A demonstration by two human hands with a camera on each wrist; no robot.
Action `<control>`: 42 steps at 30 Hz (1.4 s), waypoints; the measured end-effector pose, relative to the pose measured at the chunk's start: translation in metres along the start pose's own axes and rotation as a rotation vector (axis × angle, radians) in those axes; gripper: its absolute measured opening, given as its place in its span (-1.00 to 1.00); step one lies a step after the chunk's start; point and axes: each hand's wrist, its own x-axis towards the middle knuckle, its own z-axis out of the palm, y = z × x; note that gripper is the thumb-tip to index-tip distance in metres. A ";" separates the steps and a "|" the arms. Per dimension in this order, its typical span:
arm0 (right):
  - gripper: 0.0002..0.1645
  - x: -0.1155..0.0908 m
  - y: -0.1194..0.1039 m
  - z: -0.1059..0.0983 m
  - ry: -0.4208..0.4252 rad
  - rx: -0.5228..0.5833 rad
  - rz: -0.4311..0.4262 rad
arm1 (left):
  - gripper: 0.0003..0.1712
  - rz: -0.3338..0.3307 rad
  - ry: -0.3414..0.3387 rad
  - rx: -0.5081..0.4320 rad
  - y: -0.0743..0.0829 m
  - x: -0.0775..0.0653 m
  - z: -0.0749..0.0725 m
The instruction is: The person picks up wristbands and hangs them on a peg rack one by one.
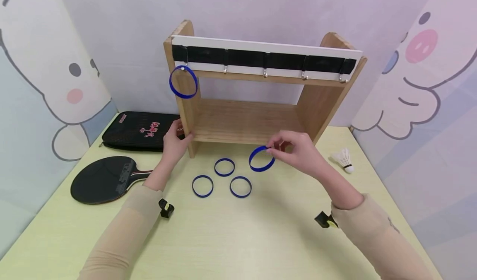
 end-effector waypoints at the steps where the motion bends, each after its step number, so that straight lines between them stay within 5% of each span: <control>1: -0.85 0.003 -0.002 -0.001 0.015 0.009 -0.011 | -0.42 0.000 0.001 0.003 0.000 0.000 0.000; 15: -0.82 0.055 -0.042 -0.005 0.315 0.193 0.041 | -0.42 0.020 -0.004 0.017 -0.004 0.000 -0.001; 30: -0.83 0.105 -0.051 0.032 0.626 0.797 0.117 | -0.42 0.086 0.009 0.087 -0.008 0.000 0.002; 36: -0.87 0.116 -0.047 0.042 0.661 0.972 0.119 | -0.41 0.079 0.007 0.089 -0.007 0.000 0.002; 42: -0.86 0.118 -0.040 0.048 0.657 0.991 0.140 | -0.42 0.085 0.008 0.084 -0.007 0.000 0.000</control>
